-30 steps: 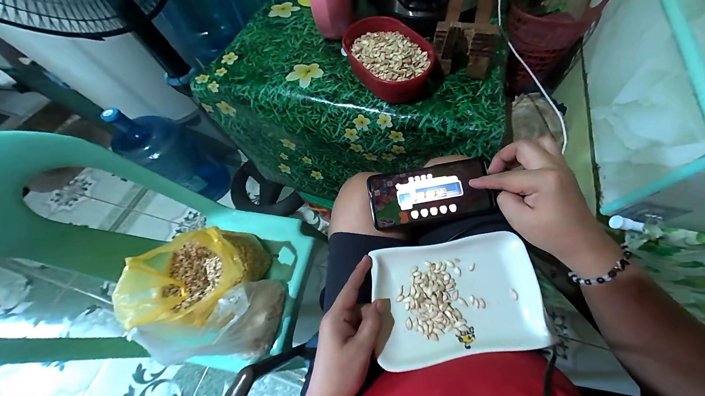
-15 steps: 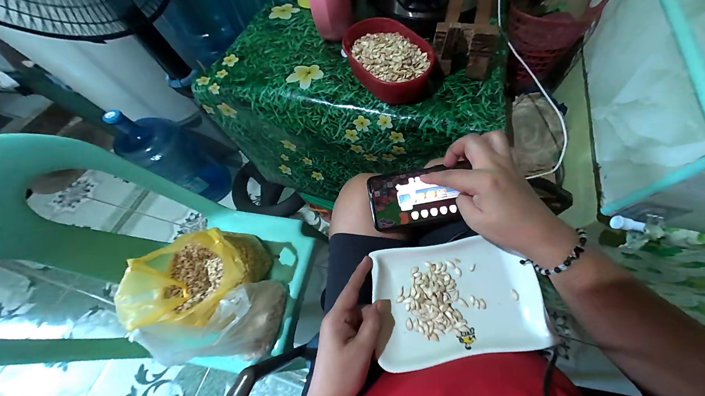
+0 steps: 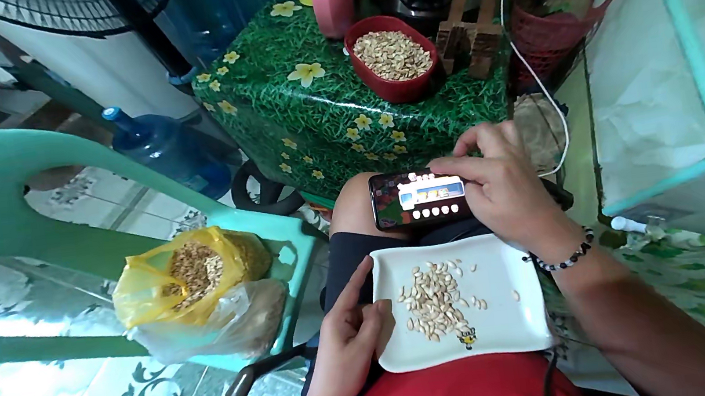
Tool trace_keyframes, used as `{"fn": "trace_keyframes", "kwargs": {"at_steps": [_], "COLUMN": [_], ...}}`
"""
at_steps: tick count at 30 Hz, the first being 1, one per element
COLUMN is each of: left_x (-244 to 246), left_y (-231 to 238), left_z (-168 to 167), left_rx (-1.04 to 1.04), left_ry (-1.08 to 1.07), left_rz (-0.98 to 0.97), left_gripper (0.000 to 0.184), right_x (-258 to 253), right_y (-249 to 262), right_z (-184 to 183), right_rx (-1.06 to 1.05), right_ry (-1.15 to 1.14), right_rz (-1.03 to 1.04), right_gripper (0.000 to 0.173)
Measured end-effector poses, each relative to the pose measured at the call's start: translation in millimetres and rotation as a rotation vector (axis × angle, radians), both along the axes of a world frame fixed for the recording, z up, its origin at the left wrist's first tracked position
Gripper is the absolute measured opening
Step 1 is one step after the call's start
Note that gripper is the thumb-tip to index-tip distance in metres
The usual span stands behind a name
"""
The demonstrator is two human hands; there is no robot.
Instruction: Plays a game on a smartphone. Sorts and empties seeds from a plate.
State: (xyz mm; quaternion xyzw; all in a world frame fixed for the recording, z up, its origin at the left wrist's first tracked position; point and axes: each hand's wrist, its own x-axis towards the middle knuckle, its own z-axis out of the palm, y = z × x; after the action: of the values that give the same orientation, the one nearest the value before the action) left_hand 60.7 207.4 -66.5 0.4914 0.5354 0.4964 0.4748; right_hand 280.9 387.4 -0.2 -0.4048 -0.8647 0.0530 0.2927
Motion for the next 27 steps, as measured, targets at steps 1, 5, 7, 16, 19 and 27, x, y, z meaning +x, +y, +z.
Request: {"fn": "trace_keyframes", "kwargs": {"at_steps": [1,5,7,16,19,27], "left_x": [0,0,0,0,0,0], "left_y": [0,0,0,0,0,0], "left_z": [0,-1,-1,-1,-1,-2], "left_rx": [0.002,0.006,0.003,0.005,0.008,0.018], "left_ry": [0.001,-0.008,0.0,-0.005,-0.012,-0.024], "left_rz": [0.001,0.003,0.003,0.007,0.005,0.001], "left_gripper": [0.057,0.057,0.057,0.057,0.057,0.057], "right_x": [4,21,26,27,30,45], "right_y": [0,-1,-2,-2,-3,-14], "right_z": [0,-5,-9,-13,-13,-13], "right_rx": [0.004,0.021,0.027,0.014,0.014,-0.006], "right_ry": [0.016,0.037,0.034,-0.004,0.019,0.084], "right_rz": [-0.016,-0.045,-0.051,-0.044,-0.057,-0.018], "right_gripper": [0.041,0.037,0.037,0.04,0.04,0.037]}}
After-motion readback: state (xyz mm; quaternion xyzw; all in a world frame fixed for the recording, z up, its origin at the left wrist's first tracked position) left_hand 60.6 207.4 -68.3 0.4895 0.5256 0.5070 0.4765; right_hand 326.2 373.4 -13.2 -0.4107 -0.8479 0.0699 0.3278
